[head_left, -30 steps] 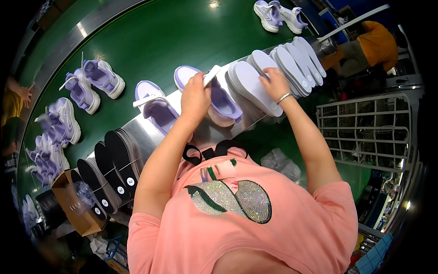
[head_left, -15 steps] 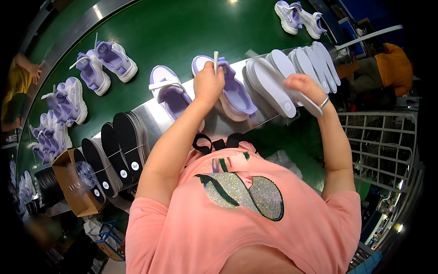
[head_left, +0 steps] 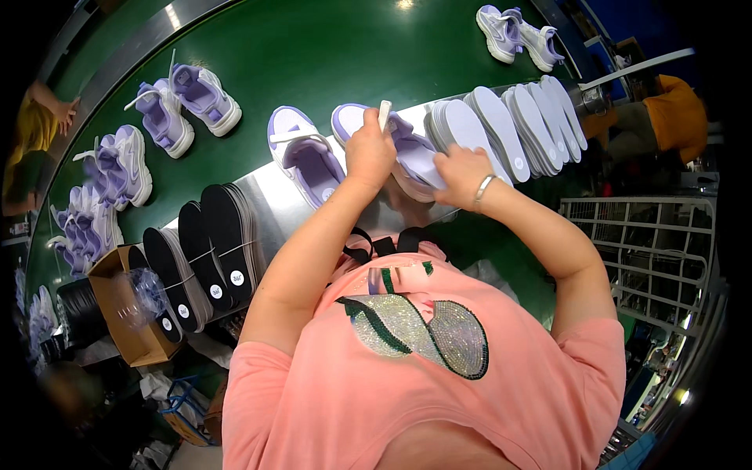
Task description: The person inserts white insoles into purple and white sneakers, then gathers more insoles from a plastic bag on the floor.
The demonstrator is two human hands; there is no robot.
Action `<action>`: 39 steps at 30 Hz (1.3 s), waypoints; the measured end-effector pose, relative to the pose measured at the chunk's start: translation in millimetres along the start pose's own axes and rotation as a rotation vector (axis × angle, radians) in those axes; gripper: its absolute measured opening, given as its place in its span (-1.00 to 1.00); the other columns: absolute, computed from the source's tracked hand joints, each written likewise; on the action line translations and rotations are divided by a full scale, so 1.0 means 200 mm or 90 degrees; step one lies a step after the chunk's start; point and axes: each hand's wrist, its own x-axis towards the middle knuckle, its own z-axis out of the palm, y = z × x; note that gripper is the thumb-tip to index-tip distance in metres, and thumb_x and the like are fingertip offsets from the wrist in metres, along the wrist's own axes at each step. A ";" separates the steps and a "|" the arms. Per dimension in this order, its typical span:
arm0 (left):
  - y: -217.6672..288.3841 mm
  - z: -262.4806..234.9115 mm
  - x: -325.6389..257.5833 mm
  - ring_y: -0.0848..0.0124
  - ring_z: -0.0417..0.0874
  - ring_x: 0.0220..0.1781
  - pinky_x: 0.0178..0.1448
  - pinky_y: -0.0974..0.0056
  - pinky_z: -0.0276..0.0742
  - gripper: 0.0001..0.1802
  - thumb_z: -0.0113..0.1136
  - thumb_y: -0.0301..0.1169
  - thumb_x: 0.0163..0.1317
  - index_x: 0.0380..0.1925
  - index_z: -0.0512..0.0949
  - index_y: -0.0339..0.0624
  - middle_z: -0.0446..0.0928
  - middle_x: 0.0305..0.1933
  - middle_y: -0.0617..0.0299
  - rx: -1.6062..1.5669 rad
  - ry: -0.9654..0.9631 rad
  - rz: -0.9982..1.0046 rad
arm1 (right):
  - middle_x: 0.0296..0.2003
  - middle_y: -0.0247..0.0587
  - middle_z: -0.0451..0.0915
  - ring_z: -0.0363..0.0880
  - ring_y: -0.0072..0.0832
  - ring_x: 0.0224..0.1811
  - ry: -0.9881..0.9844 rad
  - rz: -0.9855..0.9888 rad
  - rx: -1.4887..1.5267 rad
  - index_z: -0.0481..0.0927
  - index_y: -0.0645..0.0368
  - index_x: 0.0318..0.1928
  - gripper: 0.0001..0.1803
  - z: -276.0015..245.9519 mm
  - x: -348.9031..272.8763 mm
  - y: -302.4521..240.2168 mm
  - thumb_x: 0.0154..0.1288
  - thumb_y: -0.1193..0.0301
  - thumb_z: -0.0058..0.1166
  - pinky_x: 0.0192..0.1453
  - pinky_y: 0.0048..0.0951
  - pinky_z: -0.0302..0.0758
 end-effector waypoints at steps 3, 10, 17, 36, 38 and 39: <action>-0.01 0.01 0.01 -0.05 0.53 -0.46 -0.36 0.00 0.42 -0.73 -0.03 -0.43 0.08 -0.20 0.27 -0.23 0.50 -0.53 -0.11 0.003 0.001 -0.011 | -0.38 -0.09 0.52 0.52 -0.19 -0.32 -0.061 -0.005 0.039 0.49 0.14 -0.29 -0.64 -0.06 -0.06 0.05 -0.11 0.20 0.07 -0.21 -0.22 0.39; 0.01 0.02 0.01 -0.05 0.53 -0.48 -0.35 -0.01 0.42 -0.73 -0.02 -0.43 0.08 -0.20 0.27 -0.24 0.49 -0.54 -0.12 -0.014 0.009 0.004 | -0.46 -0.06 0.54 0.55 -0.26 -0.36 -0.006 -0.112 -0.035 0.57 0.15 -0.50 -0.88 0.10 0.14 -0.03 -0.05 0.41 0.00 -0.31 -0.33 0.49; -0.01 0.04 0.01 -0.06 0.52 -0.46 -0.34 -0.02 0.40 -0.72 -0.02 -0.41 0.09 -0.20 0.27 -0.25 0.49 -0.53 -0.13 -0.042 0.015 0.010 | -0.45 -0.08 0.57 0.56 -0.24 -0.36 -0.035 -0.113 -0.002 0.58 0.18 -0.49 -0.85 0.18 0.27 -0.03 -0.04 0.39 0.00 -0.27 -0.33 0.50; 0.00 0.09 0.04 -0.10 0.51 -0.44 -0.37 -0.04 0.39 -0.73 -0.03 -0.40 0.11 -0.22 0.27 -0.29 0.48 -0.51 -0.17 -0.046 0.005 0.024 | -0.23 -0.08 0.56 0.54 -0.27 -0.18 -0.341 0.010 0.041 0.57 0.20 -0.24 -0.70 0.19 0.46 -0.01 0.03 0.35 -0.08 -0.11 -0.29 0.43; 0.03 0.08 0.04 -0.11 0.51 -0.43 -0.37 -0.04 0.38 -0.74 -0.03 -0.41 0.11 -0.22 0.27 -0.29 0.48 -0.50 -0.18 -0.048 0.002 0.019 | -0.26 -0.09 0.57 0.54 -0.27 -0.18 -0.370 -0.030 0.048 0.57 0.19 -0.27 -0.71 0.21 0.45 0.05 0.04 0.34 -0.11 -0.11 -0.25 0.41; 0.02 0.08 0.04 -0.09 0.51 -0.44 -0.36 -0.03 0.39 -0.74 -0.04 -0.42 0.11 -0.22 0.26 -0.28 0.48 -0.51 -0.16 -0.041 0.000 0.012 | -0.28 -0.09 0.57 0.54 -0.26 -0.17 -0.387 -0.105 0.006 0.57 0.18 -0.27 -0.71 0.15 0.42 0.05 0.04 0.34 -0.13 -0.09 -0.26 0.39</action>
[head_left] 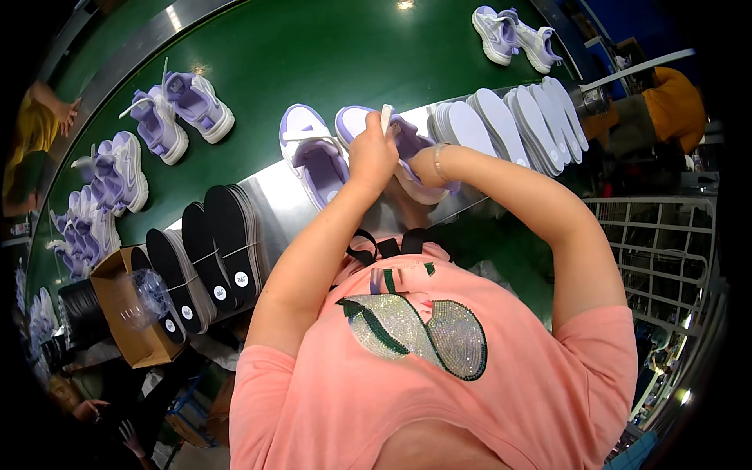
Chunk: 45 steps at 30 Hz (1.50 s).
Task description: The person inserts white insoles into purple and white sneakers, then gathers more insoles from a plastic bag on the floor.
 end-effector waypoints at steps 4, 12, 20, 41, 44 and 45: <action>-0.02 0.03 0.00 -0.08 0.52 -0.43 -0.34 -0.03 0.40 -0.73 -0.04 -0.42 0.10 -0.20 0.24 -0.28 0.49 -0.51 -0.16 0.002 0.004 -0.002 | -0.31 -0.07 0.57 0.53 -0.27 -0.17 -0.032 -0.003 -0.035 0.49 0.16 -0.17 -0.67 0.02 -0.16 -0.03 0.02 0.35 -0.12 0.00 -0.15 0.21; 0.02 -0.04 -0.10 -0.15 0.49 -0.34 -0.28 0.01 0.39 -0.72 -0.10 -0.57 0.05 -0.19 0.21 -0.36 0.46 -0.42 -0.26 -0.102 -0.008 -0.038 | -0.39 -0.14 0.58 0.52 -0.30 -0.21 0.315 -0.116 0.210 0.49 0.15 -0.16 -0.68 0.07 -0.27 0.06 0.08 0.29 -0.11 -0.01 -0.24 0.23; -0.01 -0.02 -0.11 -0.12 0.50 -0.33 -0.26 0.03 0.40 -0.69 -0.08 -0.59 0.04 -0.17 0.19 -0.38 0.47 -0.41 -0.24 -0.109 -0.003 -0.009 | -0.39 -0.15 0.58 0.53 -0.26 -0.20 0.167 0.000 0.043 0.50 0.15 -0.22 -0.64 0.07 -0.38 -0.04 0.04 0.18 -0.03 0.25 0.01 -0.11; 0.04 0.08 0.00 -0.11 0.51 -0.37 -0.29 0.00 0.40 -0.71 -0.05 -0.51 0.07 -0.18 0.21 -0.29 0.49 -0.45 -0.19 -0.030 -0.023 0.005 | -0.28 0.05 0.55 0.54 -0.24 -0.18 0.146 0.091 0.110 0.59 0.23 -0.31 -0.72 0.08 0.07 0.05 -0.03 0.36 -0.04 -0.12 -0.35 0.45; 0.02 0.09 -0.01 -0.10 0.51 -0.37 -0.29 0.00 0.40 -0.70 -0.04 -0.51 0.07 -0.18 0.21 -0.29 0.49 -0.45 -0.19 -0.036 -0.022 -0.002 | -0.31 0.00 0.57 0.56 -0.24 -0.23 0.175 0.087 0.129 0.59 0.21 -0.32 -0.72 0.09 0.06 0.04 -0.04 0.34 -0.02 -0.15 -0.35 0.46; 0.02 0.09 -0.01 -0.10 0.51 -0.37 -0.29 0.00 0.40 -0.70 -0.04 -0.50 0.07 -0.18 0.21 -0.29 0.49 -0.44 -0.19 -0.031 -0.018 -0.002 | -0.31 0.00 0.57 0.56 -0.23 -0.23 0.191 0.084 0.129 0.59 0.21 -0.32 -0.72 0.10 0.06 0.04 -0.04 0.33 -0.02 -0.15 -0.35 0.46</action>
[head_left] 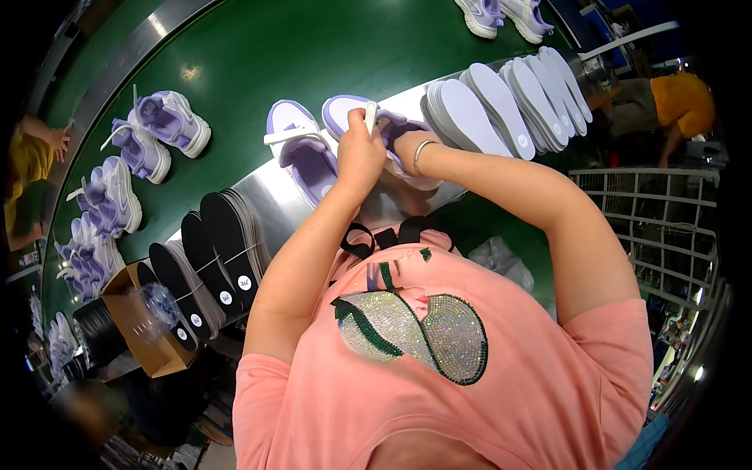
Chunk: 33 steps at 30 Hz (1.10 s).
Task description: The person inserts white insoles into purple and white sneakers, then gathers more insoles from a plastic bag on the floor.
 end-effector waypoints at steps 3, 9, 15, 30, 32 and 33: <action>0.02 0.00 0.01 -0.14 0.49 -0.30 -0.25 0.01 0.39 -0.69 -0.06 -0.47 0.11 -0.15 0.21 -0.34 0.47 -0.39 -0.25 -0.018 -0.030 -0.037 | -0.26 -0.05 0.56 0.54 -0.29 -0.16 -0.031 0.036 0.009 0.60 0.18 -0.29 -0.71 -0.03 -0.02 0.01 -0.04 0.34 -0.02 -0.10 -0.38 0.45; 0.02 0.02 0.02 -0.12 0.50 -0.33 -0.26 -0.01 0.38 -0.70 -0.06 -0.48 0.10 -0.16 0.21 -0.33 0.48 -0.41 -0.23 -0.015 -0.023 -0.033 | -0.25 -0.03 0.56 0.54 -0.25 -0.16 -0.051 0.023 -0.011 0.59 0.20 -0.27 -0.70 -0.06 -0.04 0.03 -0.01 0.35 -0.05 -0.11 -0.34 0.46; -0.03 0.03 0.05 -0.12 0.51 -0.33 -0.23 0.02 0.39 -0.63 -0.02 -0.39 0.11 -0.12 0.19 -0.33 0.49 -0.40 -0.22 -0.078 -0.047 -0.031 | -0.38 0.01 0.57 0.56 -0.20 -0.28 -0.098 -0.041 0.055 0.55 0.21 -0.31 -0.71 -0.10 -0.15 0.06 0.03 0.32 -0.12 -0.22 -0.28 0.47; 0.06 -0.22 -0.18 -0.08 0.54 -0.44 -0.36 0.04 0.45 0.02 0.09 0.03 -0.04 0.21 -0.25 -0.29 0.50 -0.49 -0.19 0.277 -0.144 -0.062 | -0.20 -0.19 0.55 0.51 -0.30 -0.12 -0.068 -0.131 0.075 0.47 0.17 -0.10 -0.59 0.01 -0.29 -0.19 0.01 0.28 -0.01 -0.03 0.05 0.18; 0.03 -0.20 -0.11 -0.08 0.54 -0.45 -0.35 0.02 0.45 -0.06 0.07 -0.06 -0.03 0.20 -0.19 -0.27 0.50 -0.53 -0.16 0.305 -0.165 -0.093 | -0.22 -0.10 0.54 0.51 -0.27 -0.14 -0.044 -0.110 0.163 0.46 0.19 -0.12 -0.58 0.05 -0.30 -0.24 0.03 0.22 -0.02 -0.01 0.02 0.17; 0.01 -0.20 -0.08 -0.09 0.54 -0.46 -0.34 -0.01 0.44 -0.16 0.03 -0.19 -0.03 0.19 -0.13 -0.25 0.49 -0.55 -0.16 0.316 -0.164 -0.082 | -0.20 -0.10 0.51 0.47 -0.22 -0.12 -0.035 -0.149 0.188 0.40 0.23 -0.09 -0.53 0.04 -0.31 -0.21 0.07 0.15 -0.09 -0.03 -0.05 0.21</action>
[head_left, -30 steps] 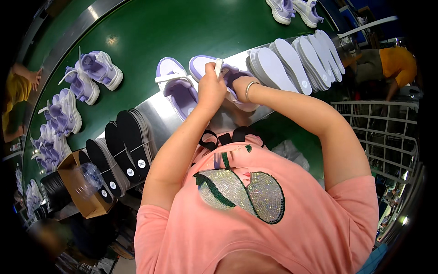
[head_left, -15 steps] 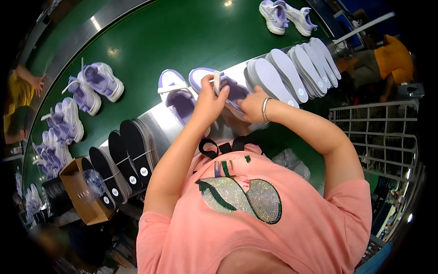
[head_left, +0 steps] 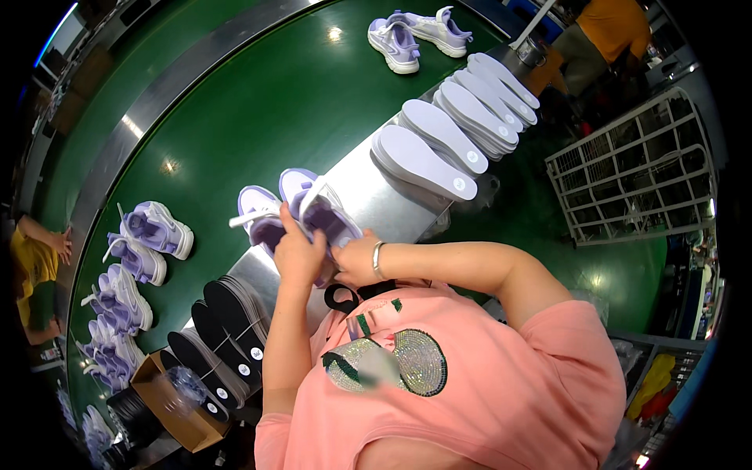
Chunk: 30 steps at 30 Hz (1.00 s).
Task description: The person inserts white insoles into purple and white sneakers, then gathers more insoles from a plastic bag on the floor.
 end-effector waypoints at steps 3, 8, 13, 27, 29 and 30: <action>-0.17 0.00 0.12 -0.08 0.53 -0.42 -0.27 -0.01 0.43 -0.22 -0.01 -0.30 -0.04 0.18 -0.11 -0.25 0.49 -0.49 -0.21 0.000 0.092 0.011 | -0.21 -0.02 0.49 0.42 -0.18 -0.09 0.438 -0.337 0.155 0.39 0.22 -0.07 -0.57 -0.03 -0.07 0.18 0.07 0.24 -0.01 -0.02 -0.18 0.28; -0.43 -0.31 0.50 -0.13 0.52 -0.33 -0.20 0.00 0.41 -0.21 0.02 -0.32 0.02 0.21 -0.14 -0.25 0.48 -0.38 -0.26 0.022 0.223 -0.011 | -0.19 -0.03 0.45 0.39 -0.13 -0.12 0.676 0.082 0.048 0.39 0.20 -0.12 -0.61 -0.23 -0.27 0.74 0.01 0.33 0.04 -0.05 -0.23 0.34; -0.31 -0.43 0.58 -0.01 0.44 -0.11 -0.04 0.10 0.34 -0.33 0.07 -0.34 0.06 0.14 0.06 -0.33 0.38 -0.09 -0.21 0.110 0.511 0.127 | -0.07 -0.01 0.38 0.34 -0.11 0.01 0.525 0.463 0.037 0.19 0.14 0.09 -0.23 -0.18 -0.38 1.19 -0.16 0.18 0.21 0.05 -0.18 0.30; 0.60 0.56 0.42 0.19 0.39 -0.01 -0.06 0.19 0.44 -0.08 0.08 -0.09 0.11 0.26 -0.30 -0.05 0.11 0.15 -0.05 -0.822 -0.493 -0.182 | -0.07 0.00 0.31 0.36 -0.11 -0.02 0.414 0.473 0.021 -0.10 -0.03 0.25 -0.02 -0.05 -0.39 1.35 -0.18 0.26 0.21 -0.06 -0.20 0.42; 0.67 0.58 0.47 0.19 0.39 0.00 -0.06 0.22 0.45 -0.10 0.07 -0.13 0.12 0.26 -0.31 -0.03 0.08 0.17 -0.03 -0.865 -0.515 -0.180 | -0.05 0.03 0.30 0.34 -0.07 0.00 0.412 0.454 0.053 -0.12 -0.01 0.25 0.00 -0.05 -0.39 1.39 -0.18 0.25 0.21 -0.02 -0.17 0.39; 0.69 0.58 0.50 0.19 0.38 0.01 -0.06 0.25 0.46 -0.11 0.07 -0.16 0.13 0.26 -0.32 -0.02 0.07 0.20 -0.02 -0.863 -0.519 -0.189 | -0.05 0.04 0.30 0.33 -0.06 0.00 0.411 0.439 0.072 -0.13 0.00 0.26 0.01 -0.07 -0.40 1.41 -0.18 0.25 0.22 0.00 -0.18 0.38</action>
